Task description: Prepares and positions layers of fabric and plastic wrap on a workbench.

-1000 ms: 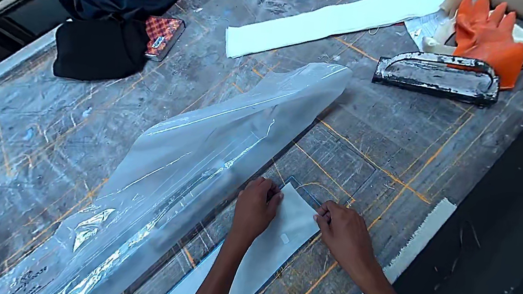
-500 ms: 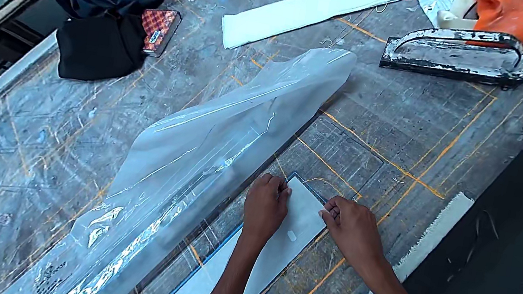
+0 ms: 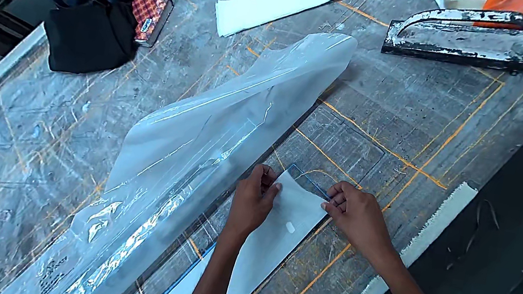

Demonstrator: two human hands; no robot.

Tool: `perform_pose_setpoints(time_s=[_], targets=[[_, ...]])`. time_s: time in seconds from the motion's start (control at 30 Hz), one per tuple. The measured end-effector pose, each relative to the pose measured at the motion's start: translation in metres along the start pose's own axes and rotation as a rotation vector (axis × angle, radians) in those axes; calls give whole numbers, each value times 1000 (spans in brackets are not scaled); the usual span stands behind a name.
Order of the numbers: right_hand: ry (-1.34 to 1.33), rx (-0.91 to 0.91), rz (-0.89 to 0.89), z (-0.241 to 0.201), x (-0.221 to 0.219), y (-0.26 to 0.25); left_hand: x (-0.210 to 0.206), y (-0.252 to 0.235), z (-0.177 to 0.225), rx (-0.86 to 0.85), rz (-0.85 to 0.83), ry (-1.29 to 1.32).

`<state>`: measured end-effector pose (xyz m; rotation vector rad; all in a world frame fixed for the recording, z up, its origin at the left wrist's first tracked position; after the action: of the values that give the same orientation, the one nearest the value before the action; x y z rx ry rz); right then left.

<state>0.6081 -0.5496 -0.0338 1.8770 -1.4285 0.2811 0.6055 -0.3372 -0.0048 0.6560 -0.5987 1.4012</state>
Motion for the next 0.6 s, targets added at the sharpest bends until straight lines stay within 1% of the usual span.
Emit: perform_pose_setpoints(time_s=[0.07, 0.17, 0.3, 0.6], targets=[[22, -1, 15, -2, 0, -1, 2, -2, -8, 31, 64, 22], [66, 9, 61, -5, 2, -2, 1, -10, -12, 22, 132, 22], [102, 38, 117, -8, 6, 1, -4, -17, -9, 15, 124, -7], [95, 10, 122, -3, 9, -1, -5, -20, -7, 19, 136, 7]])
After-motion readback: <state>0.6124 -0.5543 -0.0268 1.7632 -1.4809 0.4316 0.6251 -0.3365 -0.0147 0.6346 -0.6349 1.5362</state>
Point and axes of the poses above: each hand's wrist, its own y-axis away from the middle knuckle, its own x-axis out of the back of the hand, z = x × y, the point moved 9 cm from there along -y, towards the middle knuckle, and after that the axes turned 9 degrees about -x, right-handed, at the moved point
